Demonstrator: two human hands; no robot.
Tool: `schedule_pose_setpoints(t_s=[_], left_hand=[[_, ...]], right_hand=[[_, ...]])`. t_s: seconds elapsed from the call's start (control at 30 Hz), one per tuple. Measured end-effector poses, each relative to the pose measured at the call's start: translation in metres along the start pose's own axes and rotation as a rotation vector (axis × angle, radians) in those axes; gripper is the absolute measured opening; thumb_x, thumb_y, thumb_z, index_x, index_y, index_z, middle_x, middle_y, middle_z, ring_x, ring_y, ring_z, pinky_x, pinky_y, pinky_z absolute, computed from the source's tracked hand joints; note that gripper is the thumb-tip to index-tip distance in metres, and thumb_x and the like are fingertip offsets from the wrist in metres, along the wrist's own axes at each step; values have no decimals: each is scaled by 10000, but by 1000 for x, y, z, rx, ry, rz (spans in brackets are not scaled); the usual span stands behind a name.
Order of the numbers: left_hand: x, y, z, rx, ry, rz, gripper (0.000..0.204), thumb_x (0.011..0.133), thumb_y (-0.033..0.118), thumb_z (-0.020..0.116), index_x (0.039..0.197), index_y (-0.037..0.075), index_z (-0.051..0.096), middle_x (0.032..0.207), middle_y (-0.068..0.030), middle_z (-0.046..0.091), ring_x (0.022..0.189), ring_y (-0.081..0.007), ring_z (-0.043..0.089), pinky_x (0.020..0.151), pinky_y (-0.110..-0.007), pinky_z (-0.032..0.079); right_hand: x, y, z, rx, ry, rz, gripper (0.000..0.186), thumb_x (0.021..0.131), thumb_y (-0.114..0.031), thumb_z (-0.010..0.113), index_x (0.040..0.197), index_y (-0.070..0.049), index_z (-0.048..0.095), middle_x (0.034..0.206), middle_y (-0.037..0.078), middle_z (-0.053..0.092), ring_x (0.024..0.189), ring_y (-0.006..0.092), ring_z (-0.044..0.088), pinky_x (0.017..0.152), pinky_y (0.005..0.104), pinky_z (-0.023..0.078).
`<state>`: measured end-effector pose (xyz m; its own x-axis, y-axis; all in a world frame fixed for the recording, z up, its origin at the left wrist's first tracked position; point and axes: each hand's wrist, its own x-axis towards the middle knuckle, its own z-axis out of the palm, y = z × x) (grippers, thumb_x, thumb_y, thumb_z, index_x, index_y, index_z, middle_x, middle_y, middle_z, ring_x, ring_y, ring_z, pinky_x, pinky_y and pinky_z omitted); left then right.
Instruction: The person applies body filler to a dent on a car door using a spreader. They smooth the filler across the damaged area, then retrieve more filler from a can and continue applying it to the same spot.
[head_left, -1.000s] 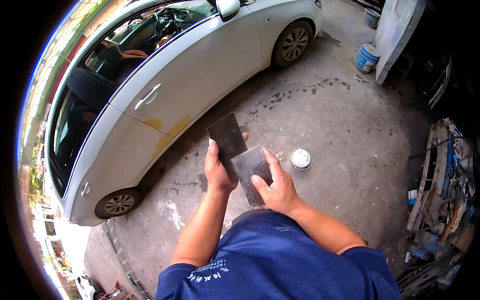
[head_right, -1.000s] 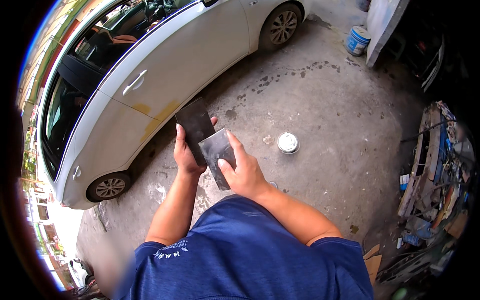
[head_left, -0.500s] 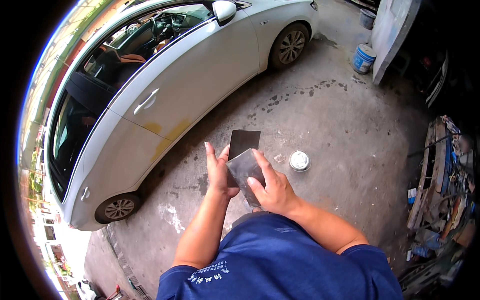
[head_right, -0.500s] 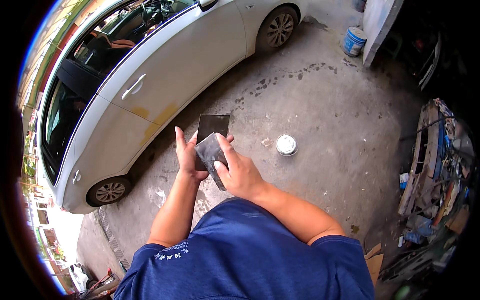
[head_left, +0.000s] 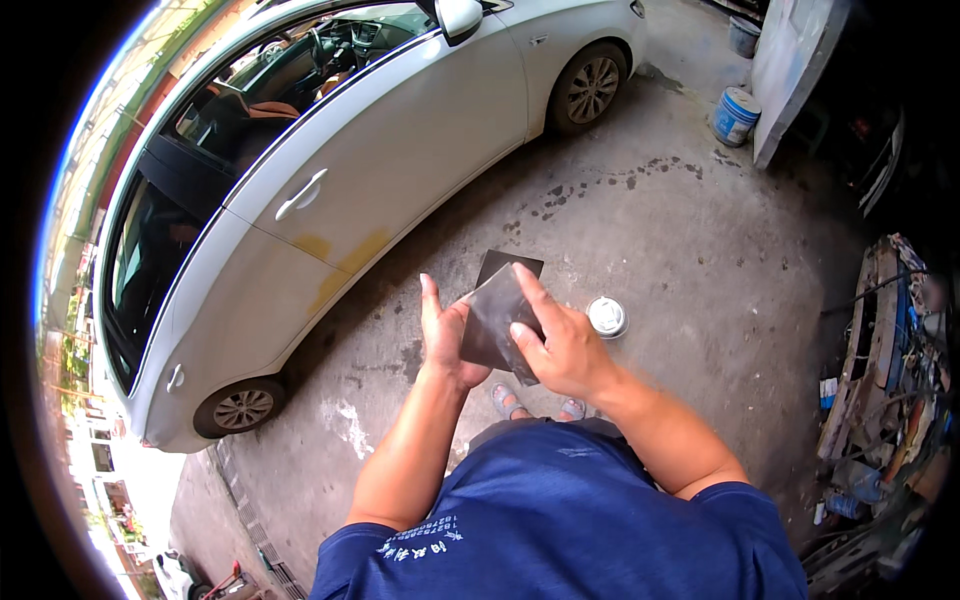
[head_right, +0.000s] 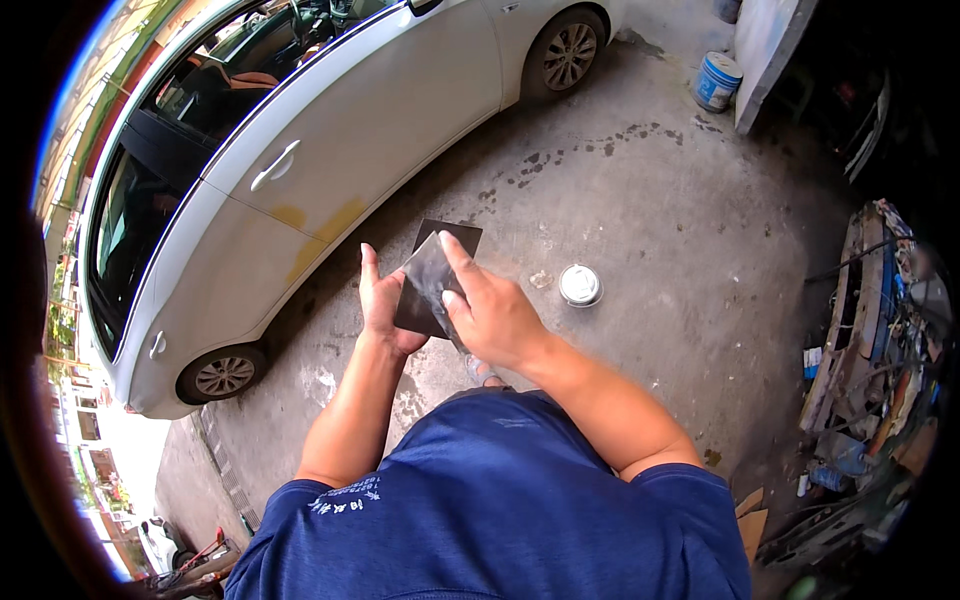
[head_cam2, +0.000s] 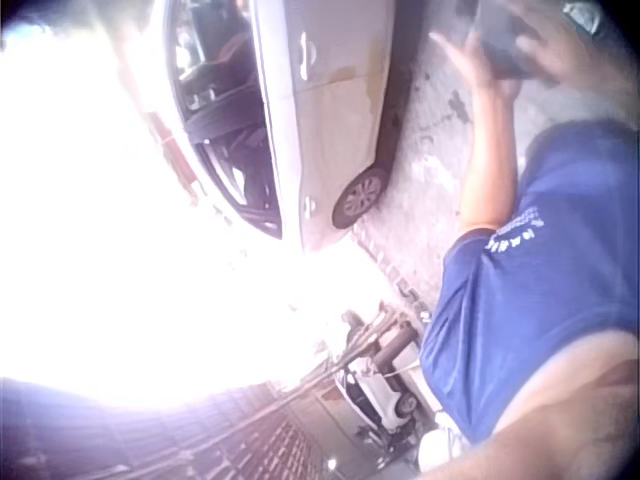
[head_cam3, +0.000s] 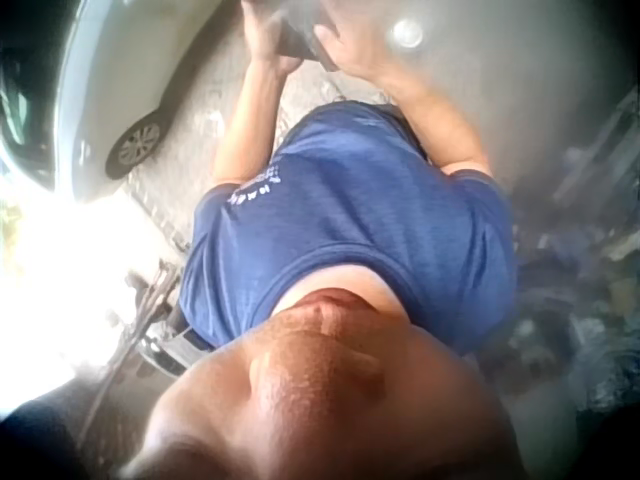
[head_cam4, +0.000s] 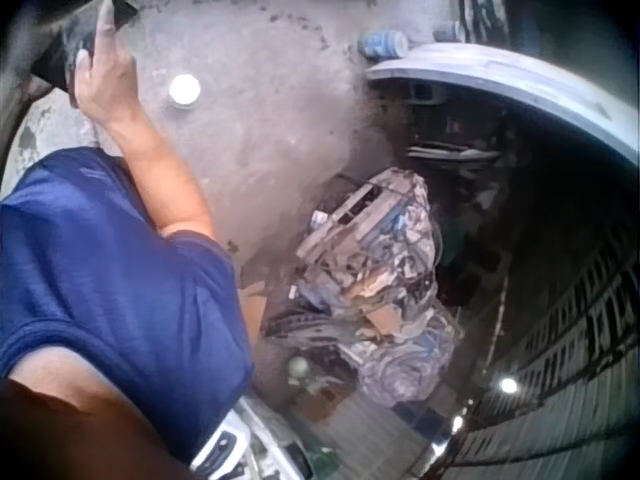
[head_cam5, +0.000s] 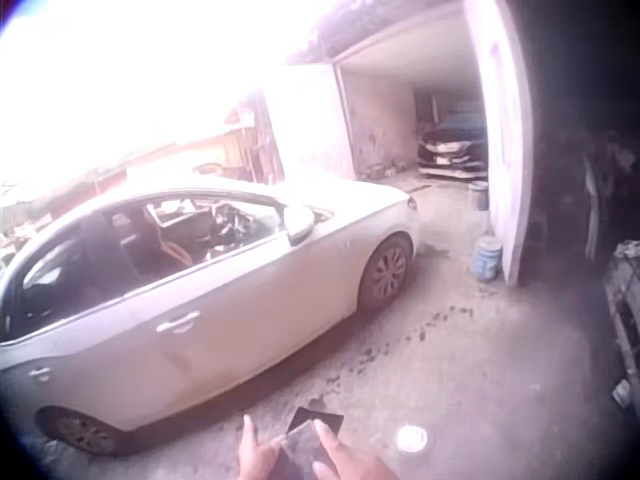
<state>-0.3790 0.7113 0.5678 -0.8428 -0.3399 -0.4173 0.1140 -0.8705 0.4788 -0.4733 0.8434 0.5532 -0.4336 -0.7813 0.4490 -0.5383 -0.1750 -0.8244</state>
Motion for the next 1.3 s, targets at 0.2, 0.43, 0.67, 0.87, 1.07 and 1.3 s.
schedule_pose_setpoints(t_s=[0.2, 0.43, 0.67, 0.87, 1.07, 1.3], left_hand=[[5, 2, -10, -8, -20, -8, 998, 841, 796, 208, 1229, -80, 489, 1152, -221, 604, 1025, -336, 611, 952, -471, 465], [7, 9, -27, -60, -70, 42, 841, 878, 705, 364, 1294, -19, 468, 1229, -209, 565, 1115, -363, 581, 922, -556, 477], [2, -3, -17, 175, 126, 329, 224, 971, 123, 478, 1178, 63, 541, 1098, -69, 625, 971, -170, 617, 839, -356, 536], [3, -40, -5, 351, 238, 456, 233, 939, 52, 513, 1169, 66, 481, 1081, -84, 608, 952, -171, 600, 832, -318, 516], [5, -41, -24, 506, 169, 676, 260, 936, 20, 510, 1194, 24, 482, 1112, -80, 600, 974, -142, 582, 859, -284, 485], [2, -17, -4, 429, 55, 615, 295, 923, 62, 555, 1203, 31, 468, 1084, -93, 609, 929, -167, 611, 822, -328, 523]], right_hand=[[14, -2, -15, -12, -26, 156, 684, 845, -56, 555, 1453, -22, 243, 953, 286, 615, 817, 451, 618, 736, 473, 494], [-20, -5, -7, 79, -32, 197, 657, 868, -99, 569, 1442, -17, 260, 1143, 266, 595, 1054, 361, 615, 921, 392, 459], [-8, 25, -20, 180, 305, 116, 524, 878, -70, 586, 1358, 1, 387, 1137, 167, 607, 1014, 235, 612, 889, 338, 480], [1, 22, -2, -25, 357, -157, 298, 861, -12, 601, 1154, 20, 558, 1082, 190, 613, 924, 339, 622, 790, 375, 512], [-36, 35, 3, -140, 125, -299, 417, 736, 82, 622, 1148, 20, 602, 1096, 155, 608, 965, 338, 605, 814, 385, 513], [-60, 71, 7, -350, -20, -107, 344, 808, -7, 558, 1149, -3, 600, 1041, 149, 622, 916, 314, 613, 781, 361, 519]])
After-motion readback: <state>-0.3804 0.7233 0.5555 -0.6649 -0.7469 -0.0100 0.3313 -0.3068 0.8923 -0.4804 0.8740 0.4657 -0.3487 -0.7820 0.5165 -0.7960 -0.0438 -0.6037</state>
